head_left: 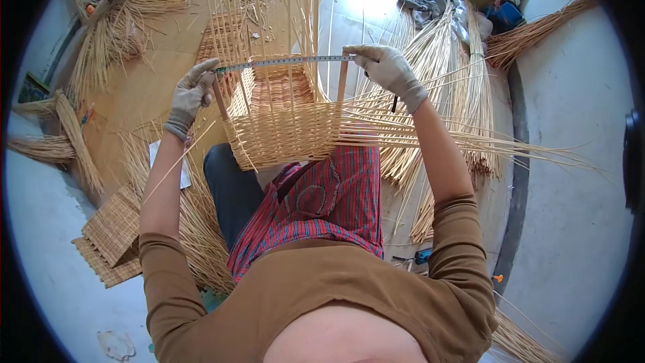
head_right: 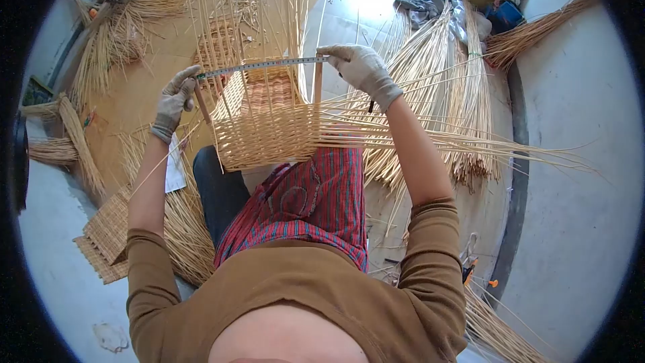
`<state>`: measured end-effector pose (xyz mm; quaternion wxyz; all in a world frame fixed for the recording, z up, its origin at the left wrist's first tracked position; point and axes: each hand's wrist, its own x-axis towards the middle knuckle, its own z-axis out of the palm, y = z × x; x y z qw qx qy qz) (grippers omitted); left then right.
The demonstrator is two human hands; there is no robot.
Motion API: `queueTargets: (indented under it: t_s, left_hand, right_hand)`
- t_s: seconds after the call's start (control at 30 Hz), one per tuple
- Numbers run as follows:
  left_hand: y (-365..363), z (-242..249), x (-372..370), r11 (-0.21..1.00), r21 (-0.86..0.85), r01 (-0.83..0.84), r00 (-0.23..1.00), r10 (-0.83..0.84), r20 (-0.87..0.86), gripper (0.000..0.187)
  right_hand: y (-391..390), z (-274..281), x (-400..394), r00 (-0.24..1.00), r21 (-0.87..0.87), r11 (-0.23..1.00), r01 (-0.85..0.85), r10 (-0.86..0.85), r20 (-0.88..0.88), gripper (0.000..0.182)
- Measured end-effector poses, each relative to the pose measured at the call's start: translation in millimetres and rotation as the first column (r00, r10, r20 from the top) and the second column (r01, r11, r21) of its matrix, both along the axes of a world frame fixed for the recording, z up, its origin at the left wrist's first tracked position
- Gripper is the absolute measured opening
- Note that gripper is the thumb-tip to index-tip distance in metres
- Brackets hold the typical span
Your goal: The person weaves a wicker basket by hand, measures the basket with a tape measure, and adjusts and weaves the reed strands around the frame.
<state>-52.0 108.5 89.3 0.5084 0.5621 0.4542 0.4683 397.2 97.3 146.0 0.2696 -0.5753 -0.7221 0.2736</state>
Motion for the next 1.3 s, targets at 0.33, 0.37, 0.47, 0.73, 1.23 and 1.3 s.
queueTargets:
  t_s: [0.33, 0.37, 0.47, 0.73, 1.23, 1.3]
  left_hand:
    - [-2, 1, 2, 0.998, 0.007, -0.054, 0.998, 0.055, -0.044, 0.034]
    - [-3, 5, 2, 0.999, 0.007, -0.049, 0.997, 0.050, -0.059, 0.033]
    - [0, 4, 7, 0.996, 0.067, -0.050, 0.990, 0.059, -0.131, 0.032]
    - [-5, 9, 17, 0.993, 0.034, -0.112, 0.987, 0.115, -0.115, 0.031]
    - [-170, -75, 128, 0.825, 0.517, -0.227, 0.761, 0.482, -0.435, 0.016]
    - [-158, -37, 160, 0.724, 0.681, 0.114, 0.755, 0.383, -0.533, 0.030]
  right_hand:
    - [-7, 3, -6, 0.995, 0.019, 0.995, 0.093, -0.093, 0.031, 0.026]
    - [-6, 3, -5, 0.996, 0.054, 0.995, 0.083, -0.085, 0.024, 0.025]
    - [-4, 15, -3, 0.999, -0.046, 0.999, 0.027, -0.026, 0.035, 0.026]
    - [-8, 27, -9, 0.996, -0.050, 0.997, -0.062, 0.066, 0.065, 0.030]
    - [-152, -51, -25, 0.654, -0.180, 0.982, 0.057, -0.173, -0.737, 0.019]
    - [-166, -65, -34, 0.399, -0.191, 0.958, 0.212, -0.264, -0.878, 0.015]
